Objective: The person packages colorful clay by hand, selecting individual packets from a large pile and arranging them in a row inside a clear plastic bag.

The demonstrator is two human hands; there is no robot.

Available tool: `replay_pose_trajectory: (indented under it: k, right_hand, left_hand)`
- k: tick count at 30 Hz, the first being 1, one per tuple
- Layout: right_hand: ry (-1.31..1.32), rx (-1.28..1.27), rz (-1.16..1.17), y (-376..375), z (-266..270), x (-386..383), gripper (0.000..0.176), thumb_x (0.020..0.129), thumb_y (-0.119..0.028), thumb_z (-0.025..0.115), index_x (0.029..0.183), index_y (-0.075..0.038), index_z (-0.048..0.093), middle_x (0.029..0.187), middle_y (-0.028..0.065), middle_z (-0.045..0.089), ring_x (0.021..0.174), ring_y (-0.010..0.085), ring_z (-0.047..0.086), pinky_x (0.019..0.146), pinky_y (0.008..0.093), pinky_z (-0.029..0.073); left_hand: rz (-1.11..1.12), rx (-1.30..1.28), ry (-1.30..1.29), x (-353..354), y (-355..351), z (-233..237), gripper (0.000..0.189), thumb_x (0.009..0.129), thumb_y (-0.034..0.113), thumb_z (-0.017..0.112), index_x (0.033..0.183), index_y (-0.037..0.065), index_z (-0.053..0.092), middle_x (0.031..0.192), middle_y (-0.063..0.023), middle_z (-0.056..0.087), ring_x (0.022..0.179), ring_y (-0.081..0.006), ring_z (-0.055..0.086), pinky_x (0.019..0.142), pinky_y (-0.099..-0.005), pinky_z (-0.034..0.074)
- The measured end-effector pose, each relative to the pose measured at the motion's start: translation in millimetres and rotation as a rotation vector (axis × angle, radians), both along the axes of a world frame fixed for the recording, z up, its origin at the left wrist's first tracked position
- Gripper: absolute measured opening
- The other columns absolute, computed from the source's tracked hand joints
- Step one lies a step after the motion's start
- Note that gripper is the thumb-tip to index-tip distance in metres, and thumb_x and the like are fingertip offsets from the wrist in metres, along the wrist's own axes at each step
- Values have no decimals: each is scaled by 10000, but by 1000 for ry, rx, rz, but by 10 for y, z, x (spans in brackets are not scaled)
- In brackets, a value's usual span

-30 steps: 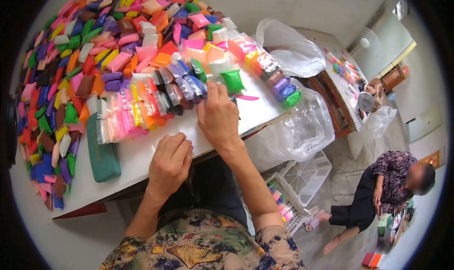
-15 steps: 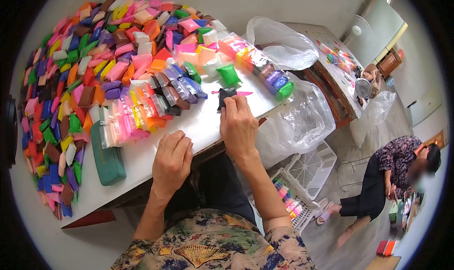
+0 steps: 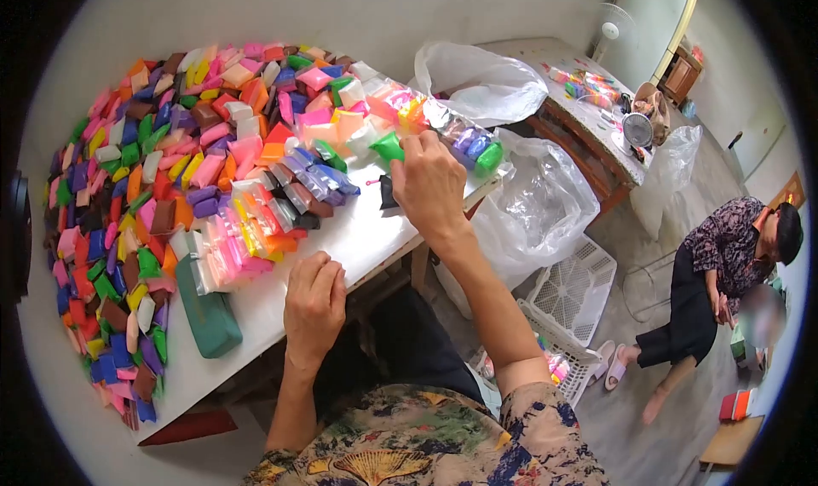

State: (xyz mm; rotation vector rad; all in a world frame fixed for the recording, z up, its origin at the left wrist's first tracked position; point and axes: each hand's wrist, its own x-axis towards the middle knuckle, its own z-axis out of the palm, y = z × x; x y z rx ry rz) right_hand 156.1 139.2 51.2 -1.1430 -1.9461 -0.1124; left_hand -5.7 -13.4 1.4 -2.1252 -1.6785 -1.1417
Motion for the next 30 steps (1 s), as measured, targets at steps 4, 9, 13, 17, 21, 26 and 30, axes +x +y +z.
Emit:
replay_pose_trajectory:
  k: [4,9,13,17,21,26,30]
  right_hand:
    - [100,27,120,-124,75,-182,174,847,-138,690,968,-35,621,919,133,613,779,314,649,655,421,514]
    - [280,-68,386,-505,-228,-353,98,877,-117,698,881,-35,643,752,109,618,613,288,627,539,385,480]
    - [309,-100,451,-586,-473,-430,97,880,-107,692,861,-25,645,760,121,636,624,294,636,551,383,486]
    - [328,-155,435,-593,-513,-444,105,880,-101,689,838,-17,642,758,125,633,623,293,633,557,379,481]
    - [295,-140,423,-623,-509,-448,123,880,-97,688,811,-12,633,741,122,620,606,288,617,566,372,472]
    - [299,-141,435,-624,-498,-438,130,882,-91,685,797,-14,623,726,122,607,592,286,604,561,378,461]
    - [320,-114,438,-614,-540,-445,135,884,-87,688,792,-16,620,702,119,588,560,279,578,536,375,442]
  left_hand:
    - [-12,40,-4,-24,21,-9,142,822,27,653,936,-7,576,1038,-173,583,923,-338,565,823,-430,463]
    - [-41,40,6,-38,9,-44,150,825,46,655,943,-10,583,1036,-175,584,919,-338,564,816,-427,465]
    - [-119,41,-100,-60,-20,11,166,817,20,680,966,-14,614,1011,-159,601,903,-331,585,798,-416,483]
    - [-172,18,-190,-76,-202,198,201,803,8,704,992,-6,638,1006,-140,621,877,-319,606,771,-403,500]
    - [-170,-33,-84,-178,-593,709,296,775,34,743,1057,12,657,1037,-123,648,911,-307,625,789,-387,509]
    - [78,157,223,-907,-733,1363,200,852,73,674,1044,25,648,961,-131,668,866,-313,639,776,-414,505]
    - [469,113,-37,-1918,-343,1744,219,940,107,576,1104,-12,660,936,-128,678,818,-159,627,753,-333,511]
